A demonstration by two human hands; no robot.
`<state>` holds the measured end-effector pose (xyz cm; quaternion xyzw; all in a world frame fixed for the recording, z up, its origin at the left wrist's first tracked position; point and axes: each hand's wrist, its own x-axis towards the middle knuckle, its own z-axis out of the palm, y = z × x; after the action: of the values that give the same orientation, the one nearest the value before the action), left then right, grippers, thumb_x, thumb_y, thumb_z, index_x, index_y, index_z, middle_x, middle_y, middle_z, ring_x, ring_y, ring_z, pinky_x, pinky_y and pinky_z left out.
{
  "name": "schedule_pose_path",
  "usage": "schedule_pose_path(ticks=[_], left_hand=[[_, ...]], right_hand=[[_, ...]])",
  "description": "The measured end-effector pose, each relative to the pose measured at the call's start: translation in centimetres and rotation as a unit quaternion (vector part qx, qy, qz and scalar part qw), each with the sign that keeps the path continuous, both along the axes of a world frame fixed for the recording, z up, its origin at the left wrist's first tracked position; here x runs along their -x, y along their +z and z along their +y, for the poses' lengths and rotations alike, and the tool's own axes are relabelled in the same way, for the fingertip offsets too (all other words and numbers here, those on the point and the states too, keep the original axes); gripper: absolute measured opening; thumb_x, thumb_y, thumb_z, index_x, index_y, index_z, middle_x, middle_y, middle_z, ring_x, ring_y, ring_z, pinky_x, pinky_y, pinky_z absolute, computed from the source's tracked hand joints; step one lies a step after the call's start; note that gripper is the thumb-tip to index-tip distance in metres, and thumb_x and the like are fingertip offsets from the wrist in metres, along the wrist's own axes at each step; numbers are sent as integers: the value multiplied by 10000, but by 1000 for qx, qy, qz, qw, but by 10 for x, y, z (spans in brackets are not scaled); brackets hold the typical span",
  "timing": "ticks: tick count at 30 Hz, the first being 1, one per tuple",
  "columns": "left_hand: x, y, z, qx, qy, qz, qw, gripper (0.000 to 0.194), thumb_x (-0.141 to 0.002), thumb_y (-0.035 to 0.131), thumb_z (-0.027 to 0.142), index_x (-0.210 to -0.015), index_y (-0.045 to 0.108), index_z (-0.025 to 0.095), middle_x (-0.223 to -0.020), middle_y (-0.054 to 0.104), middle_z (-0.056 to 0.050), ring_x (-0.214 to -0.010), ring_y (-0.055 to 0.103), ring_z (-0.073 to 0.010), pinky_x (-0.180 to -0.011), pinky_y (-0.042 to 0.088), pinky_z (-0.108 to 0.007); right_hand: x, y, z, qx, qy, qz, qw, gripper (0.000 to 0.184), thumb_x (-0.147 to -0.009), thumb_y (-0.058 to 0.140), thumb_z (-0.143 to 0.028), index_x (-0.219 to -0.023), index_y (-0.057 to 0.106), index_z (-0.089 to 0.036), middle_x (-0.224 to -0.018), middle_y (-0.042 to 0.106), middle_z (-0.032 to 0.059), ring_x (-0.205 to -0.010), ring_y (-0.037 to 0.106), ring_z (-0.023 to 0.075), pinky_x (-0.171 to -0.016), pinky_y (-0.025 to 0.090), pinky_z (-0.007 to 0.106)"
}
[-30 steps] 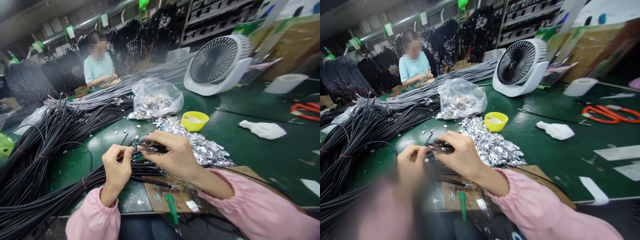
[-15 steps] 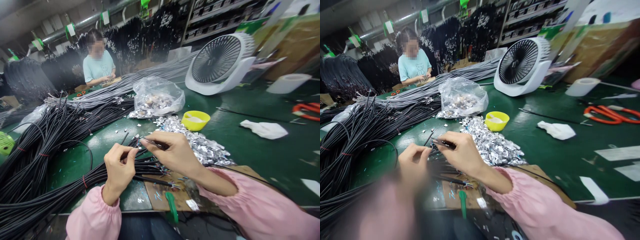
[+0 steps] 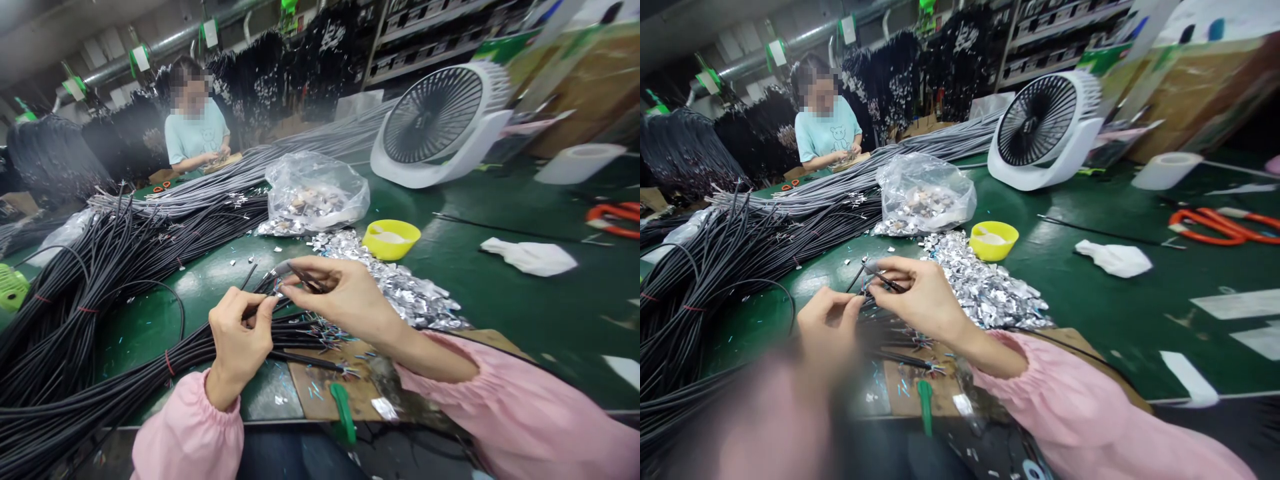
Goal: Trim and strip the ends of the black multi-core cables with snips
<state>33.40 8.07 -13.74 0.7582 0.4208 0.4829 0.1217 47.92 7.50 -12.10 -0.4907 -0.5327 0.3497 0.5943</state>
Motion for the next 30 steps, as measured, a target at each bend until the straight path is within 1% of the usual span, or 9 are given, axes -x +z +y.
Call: schedule_pose_path(ticks=[5, 8, 11, 13, 14, 17, 19, 24, 30], left_hand=[[-2, -2, 2, 2, 16, -10, 1000, 187, -818, 576, 237, -656, 624, 159, -569, 552, 15, -525, 498, -88, -504, 366, -210], [0, -2, 6, 7, 8, -24, 1000, 130, -826, 565, 222, -748, 654, 166, -637, 599, 8, -578, 540, -92, -555, 412, -203], [2, -1, 8, 13, -15, -26, 999, 126, -831, 556, 199, -901, 659, 185, -780, 625, -9, -688, 578, -99, -618, 449, -197], [4, -1, 10, 3, -22, -20, 1000, 135, -813, 579, 184, -919, 661, 197, -817, 609, -12, -726, 577, -101, -623, 451, -191], [4, -1, 10, -6, -25, -18, 1000, 127, -800, 595, 177, -901, 667, 203, -801, 599, -7, -716, 570, -98, -613, 447, -188], [6, -2, 11, -28, -35, -21, 999, 110, -782, 620, 163, -852, 686, 217, -695, 569, 17, -619, 529, -84, -560, 425, -182], [7, -2, 12, -32, -37, -25, 998, 106, -791, 612, 165, -837, 694, 214, -645, 556, 23, -580, 513, -81, -541, 415, -183], [7, -3, 11, -42, -40, -15, 998, 118, -813, 581, 169, -833, 695, 195, -634, 551, 21, -561, 510, -76, -520, 403, -183], [5, 1, 9, -37, -39, -17, 998, 93, -799, 600, 166, -818, 688, 191, -634, 544, 22, -563, 506, -75, -515, 400, -182]], right_hand=[[2, -1, -9, -78, -13, -90, 993, 260, -625, 577, -178, -850, 700, -140, -678, 698, 34, -579, 657, 164, -579, 568, 253], [0, 0, -12, -92, 0, -83, 992, 263, -634, 580, -177, -867, 698, -148, -685, 702, 24, -588, 664, 158, -601, 578, 239], [-3, 0, -7, -83, -39, -44, 995, 228, -671, 594, -212, -866, 689, -143, -753, 708, 46, -641, 678, 165, -606, 582, 228], [-5, 0, -3, -72, -46, -29, 996, 218, -703, 595, -244, -875, 685, -143, -802, 709, 64, -682, 683, 180, -599, 584, 240], [-5, 0, 0, -69, -31, -20, 997, 228, -714, 596, -256, -893, 682, -143, -824, 709, 69, -715, 685, 189, -614, 587, 253], [-6, -2, 4, -58, 55, 14, 997, 265, -723, 612, -270, -947, 668, -140, -875, 710, 76, -830, 677, 210, -743, 580, 309], [-6, -3, 4, -38, 86, 26, 995, 267, -702, 648, -280, -926, 672, -136, -881, 710, 77, -843, 675, 218, -784, 569, 335], [-5, -3, 1, -11, 55, 54, 997, 286, -648, 695, -283, -892, 686, -135, -800, 716, 62, -758, 685, 209, -727, 582, 327], [-7, 3, 1, -21, 74, 53, 996, 247, -644, 685, -268, -857, 691, -143, -804, 717, 53, -765, 683, 195, -714, 578, 295]])
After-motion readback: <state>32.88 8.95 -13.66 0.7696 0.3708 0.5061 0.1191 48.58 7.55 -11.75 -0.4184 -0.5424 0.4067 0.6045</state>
